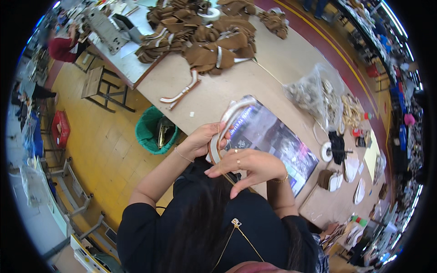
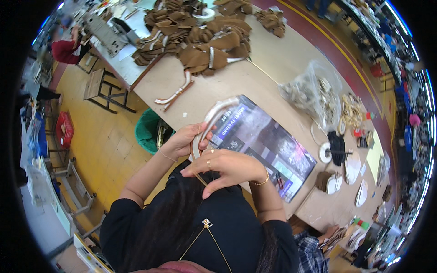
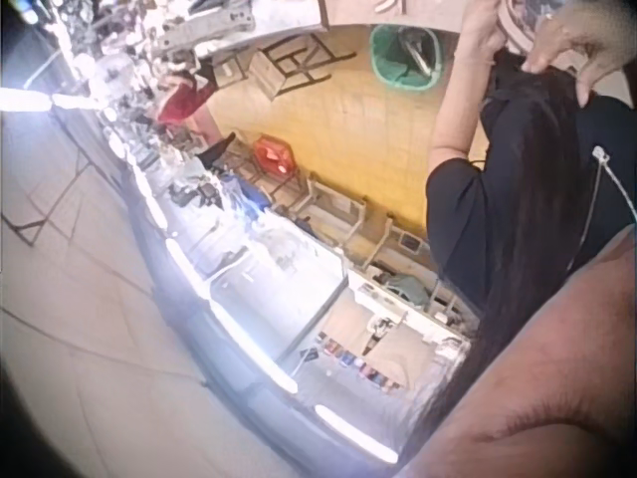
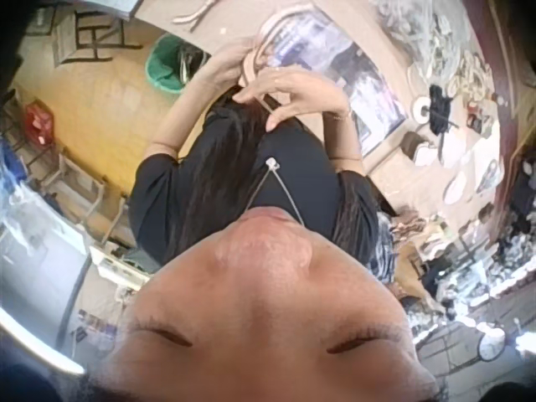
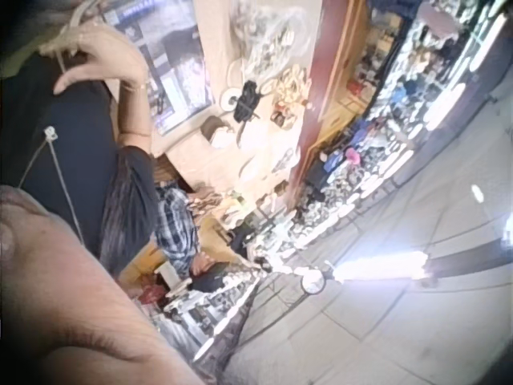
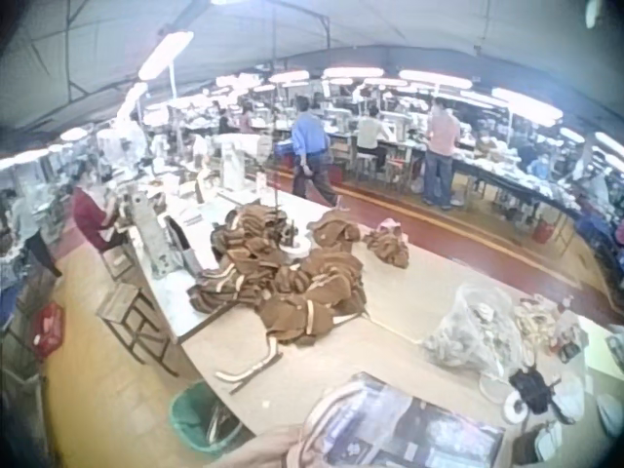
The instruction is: The person aligns and folds curved fabric pieces on a worktable, then uses scissors to trim edges. She bundles trimmed pieces with a rubber band and places them into a plastic bag. She walks to a collection area and deposits the bag, then returns to the workstation.
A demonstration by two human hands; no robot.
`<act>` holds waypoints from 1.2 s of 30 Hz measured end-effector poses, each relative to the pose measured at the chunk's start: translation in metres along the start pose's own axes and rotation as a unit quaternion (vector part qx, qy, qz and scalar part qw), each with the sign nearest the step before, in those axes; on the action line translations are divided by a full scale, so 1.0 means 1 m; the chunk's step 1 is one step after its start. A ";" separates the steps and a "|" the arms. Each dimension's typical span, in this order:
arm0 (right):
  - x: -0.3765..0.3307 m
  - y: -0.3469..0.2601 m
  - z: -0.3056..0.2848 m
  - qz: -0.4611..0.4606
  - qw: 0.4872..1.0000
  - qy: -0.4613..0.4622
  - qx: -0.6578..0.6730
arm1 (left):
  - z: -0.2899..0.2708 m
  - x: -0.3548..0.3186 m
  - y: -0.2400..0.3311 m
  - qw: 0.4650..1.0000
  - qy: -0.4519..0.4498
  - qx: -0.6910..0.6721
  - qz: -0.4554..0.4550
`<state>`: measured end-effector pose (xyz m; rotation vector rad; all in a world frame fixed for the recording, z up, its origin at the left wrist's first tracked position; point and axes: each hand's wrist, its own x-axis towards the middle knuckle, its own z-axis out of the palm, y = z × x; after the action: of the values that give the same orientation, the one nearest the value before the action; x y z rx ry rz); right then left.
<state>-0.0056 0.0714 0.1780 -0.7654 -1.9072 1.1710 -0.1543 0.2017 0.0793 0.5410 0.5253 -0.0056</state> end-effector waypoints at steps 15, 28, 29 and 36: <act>0.051 0.090 0.025 -0.145 0.579 0.606 0.526 | -0.045 -0.023 0.034 0.919 0.075 0.114 0.371; 0.047 0.101 0.019 0.144 0.878 0.367 0.271 | -0.075 -0.033 0.078 0.899 -0.173 0.384 -0.118; 0.049 0.094 0.012 0.198 0.906 0.308 0.212 | -0.078 -0.030 0.078 0.887 -0.158 0.415 -0.127; 0.089 0.075 0.007 0.181 0.968 0.117 -0.124 | -0.110 0.011 0.036 0.958 0.148 0.239 0.060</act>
<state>-0.0518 0.1689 0.1339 -1.3734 -1.7784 1.0035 -0.1921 0.2879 0.0116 1.0570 0.7893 0.0667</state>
